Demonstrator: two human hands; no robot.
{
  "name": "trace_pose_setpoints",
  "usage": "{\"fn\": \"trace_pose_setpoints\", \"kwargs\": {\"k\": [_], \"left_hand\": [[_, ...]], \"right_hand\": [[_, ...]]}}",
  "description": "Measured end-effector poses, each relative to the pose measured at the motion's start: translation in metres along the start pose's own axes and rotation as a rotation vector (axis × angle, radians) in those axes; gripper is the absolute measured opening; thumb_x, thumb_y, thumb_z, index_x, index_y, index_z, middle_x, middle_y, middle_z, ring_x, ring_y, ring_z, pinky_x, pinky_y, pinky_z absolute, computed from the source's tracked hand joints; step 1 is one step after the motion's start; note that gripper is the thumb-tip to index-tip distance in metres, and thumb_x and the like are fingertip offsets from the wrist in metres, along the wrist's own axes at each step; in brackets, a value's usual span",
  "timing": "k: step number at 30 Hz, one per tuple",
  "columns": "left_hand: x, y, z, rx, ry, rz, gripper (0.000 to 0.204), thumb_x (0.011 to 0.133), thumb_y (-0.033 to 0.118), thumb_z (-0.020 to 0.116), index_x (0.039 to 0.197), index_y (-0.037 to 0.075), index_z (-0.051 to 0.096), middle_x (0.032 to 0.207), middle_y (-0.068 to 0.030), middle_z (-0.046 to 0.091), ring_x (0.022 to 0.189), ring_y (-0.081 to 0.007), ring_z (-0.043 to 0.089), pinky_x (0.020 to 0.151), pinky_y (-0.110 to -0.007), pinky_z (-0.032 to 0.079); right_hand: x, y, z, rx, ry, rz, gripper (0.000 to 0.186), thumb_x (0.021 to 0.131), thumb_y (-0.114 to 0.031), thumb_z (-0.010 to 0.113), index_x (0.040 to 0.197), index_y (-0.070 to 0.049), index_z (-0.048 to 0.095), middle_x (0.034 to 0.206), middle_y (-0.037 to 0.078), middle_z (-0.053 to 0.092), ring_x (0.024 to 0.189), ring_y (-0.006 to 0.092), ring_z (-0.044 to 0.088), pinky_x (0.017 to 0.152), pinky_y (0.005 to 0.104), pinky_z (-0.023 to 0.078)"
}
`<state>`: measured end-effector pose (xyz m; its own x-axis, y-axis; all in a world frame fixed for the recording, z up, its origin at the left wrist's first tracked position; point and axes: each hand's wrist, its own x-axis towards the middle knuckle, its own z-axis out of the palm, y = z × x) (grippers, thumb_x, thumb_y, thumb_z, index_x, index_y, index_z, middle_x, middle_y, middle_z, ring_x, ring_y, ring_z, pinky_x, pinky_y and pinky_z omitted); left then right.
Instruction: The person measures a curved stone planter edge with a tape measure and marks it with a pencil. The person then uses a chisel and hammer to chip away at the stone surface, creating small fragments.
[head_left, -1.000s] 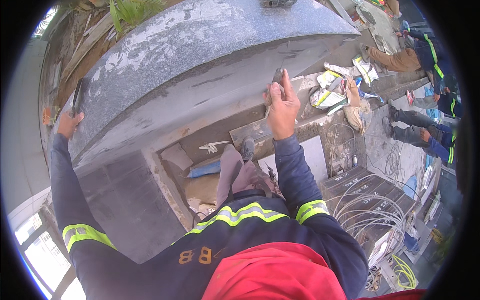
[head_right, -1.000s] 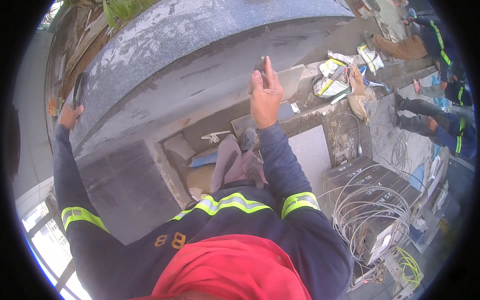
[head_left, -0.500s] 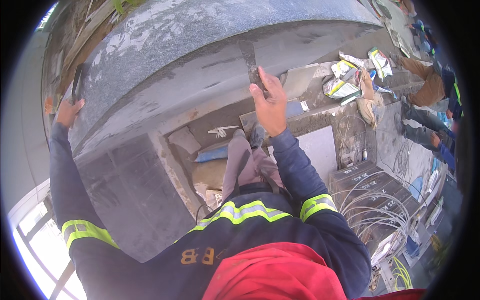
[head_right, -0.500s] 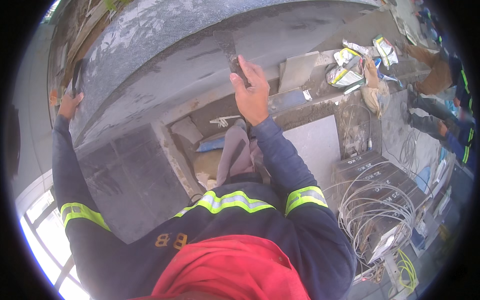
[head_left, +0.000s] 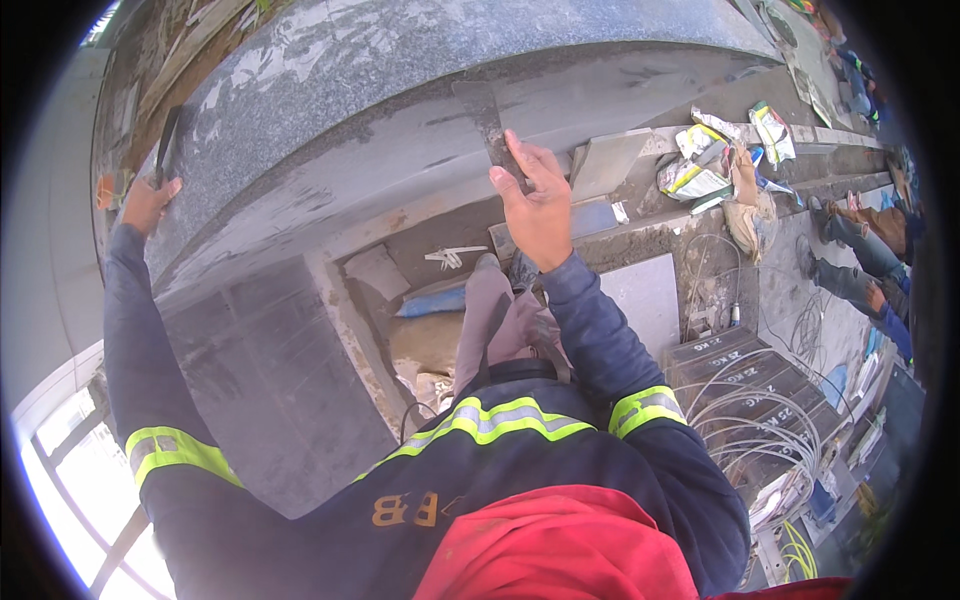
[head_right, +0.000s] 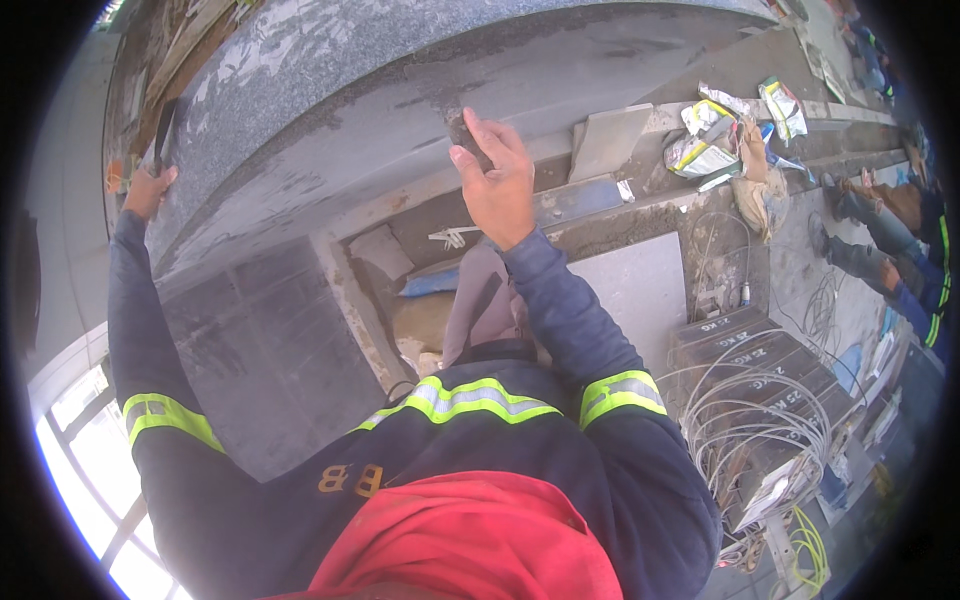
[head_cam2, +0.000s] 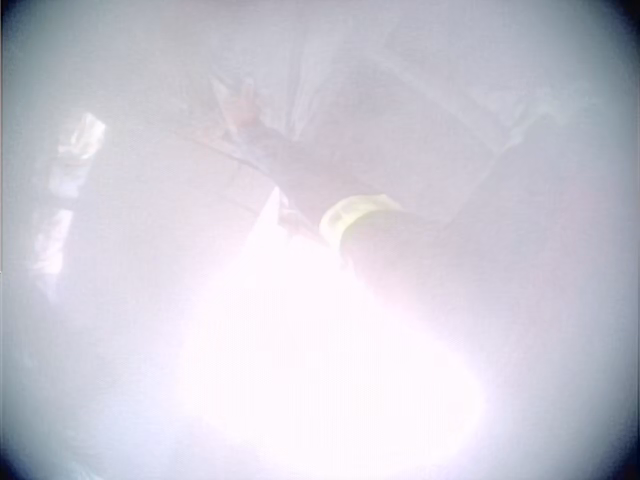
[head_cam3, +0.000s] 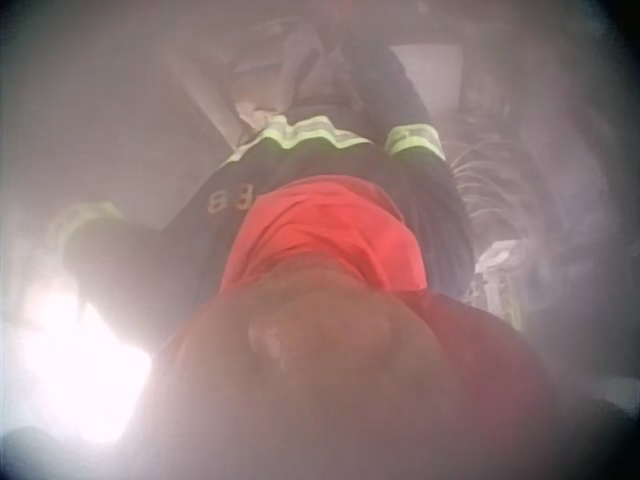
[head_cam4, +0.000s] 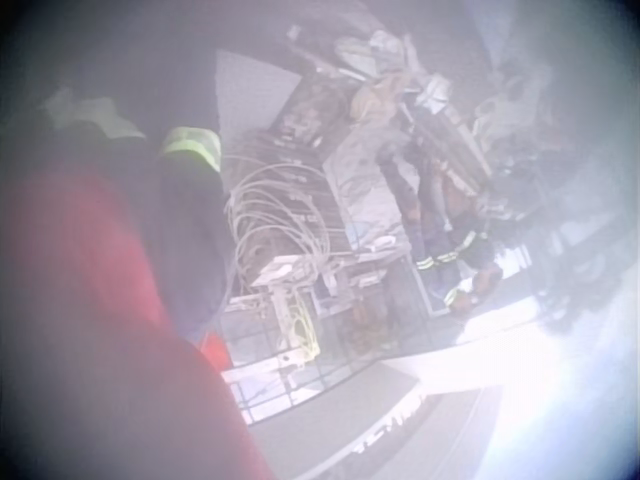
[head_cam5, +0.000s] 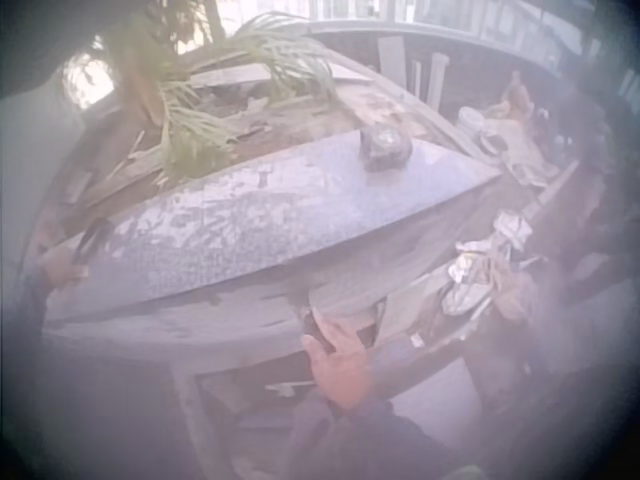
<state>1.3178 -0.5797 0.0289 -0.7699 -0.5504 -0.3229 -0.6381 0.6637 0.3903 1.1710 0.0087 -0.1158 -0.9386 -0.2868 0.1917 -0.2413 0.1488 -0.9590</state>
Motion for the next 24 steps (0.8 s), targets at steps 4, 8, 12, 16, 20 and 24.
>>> {"fn": "trace_pose_setpoints", "kwargs": {"k": [4, 8, 12, 16, 20, 24], "left_hand": [[0.001, -0.004, -0.001, 0.026, 0.011, 0.009, 0.050, 0.080, 0.050, 0.086, 0.080, 0.010, 0.057, 0.065, 0.0044, 0.048, 0.054, -0.0087, 0.045, 0.051, -0.027, 0.036], [0.002, -0.006, -0.002, 0.023, 0.004, -0.008, 0.053, 0.078, 0.053, 0.087, 0.079, 0.010, 0.056, 0.064, 0.0041, 0.048, 0.054, -0.0092, 0.046, 0.051, -0.027, 0.036], [0.001, -0.004, -0.001, 0.022, 0.021, -0.006, 0.054, 0.077, 0.054, 0.087, 0.079, 0.010, 0.057, 0.064, 0.0040, 0.049, 0.053, -0.0095, 0.046, 0.050, -0.028, 0.036], [0.000, 0.001, -0.001, 0.039, 0.031, -0.042, 0.051, 0.077, 0.052, 0.088, 0.079, 0.009, 0.059, 0.064, 0.0027, 0.051, 0.053, -0.0099, 0.046, 0.050, -0.030, 0.037], [-0.002, 0.002, -0.001, 0.093, 0.017, 0.016, 0.053, 0.079, 0.052, 0.085, 0.079, 0.005, 0.061, 0.065, -0.0008, 0.055, 0.055, -0.0123, 0.050, 0.051, -0.032, 0.039], [-0.012, 0.019, 0.000, 0.201, 0.038, -0.028, 0.065, 0.075, 0.061, 0.084, 0.086, -0.001, 0.067, 0.071, -0.0111, 0.063, 0.063, -0.0228, 0.061, 0.061, -0.040, 0.048]], "right_hand": [[-0.002, -0.007, -0.005, 0.253, 0.074, 0.119, 0.047, 0.092, -0.006, 0.071, 0.138, -0.002, 0.062, 0.123, 0.012, 0.064, 0.106, 0.0180, 0.062, 0.092, 0.0301, 0.050], [-0.001, -0.016, 0.012, 0.243, 0.089, 0.110, 0.047, 0.091, -0.007, 0.071, 0.137, -0.004, 0.064, 0.120, 0.013, 0.065, 0.107, 0.0204, 0.062, 0.094, 0.0313, 0.049], [-0.011, -0.018, 0.037, 0.117, 0.009, 0.109, 0.047, 0.090, -0.010, 0.073, 0.136, -0.007, 0.065, 0.118, 0.013, 0.065, 0.107, 0.0244, 0.064, 0.095, 0.0324, 0.049], [-0.031, -0.005, 0.032, 0.051, -0.154, 0.090, 0.046, 0.090, -0.009, 0.072, 0.136, -0.006, 0.065, 0.120, 0.014, 0.066, 0.109, 0.0246, 0.064, 0.097, 0.0326, 0.049], [-0.061, 0.016, -0.010, 0.049, -0.330, 0.097, 0.045, 0.092, -0.006, 0.070, 0.136, -0.003, 0.064, 0.123, 0.014, 0.066, 0.112, 0.0215, 0.062, 0.099, 0.0308, 0.047], [-0.094, 0.028, -0.063, -0.129, -0.334, 0.144, 0.047, 0.096, -0.008, 0.062, 0.141, 0.004, 0.056, 0.113, 0.013, 0.066, 0.097, 0.0186, 0.063, 0.087, 0.0298, 0.050]]}}
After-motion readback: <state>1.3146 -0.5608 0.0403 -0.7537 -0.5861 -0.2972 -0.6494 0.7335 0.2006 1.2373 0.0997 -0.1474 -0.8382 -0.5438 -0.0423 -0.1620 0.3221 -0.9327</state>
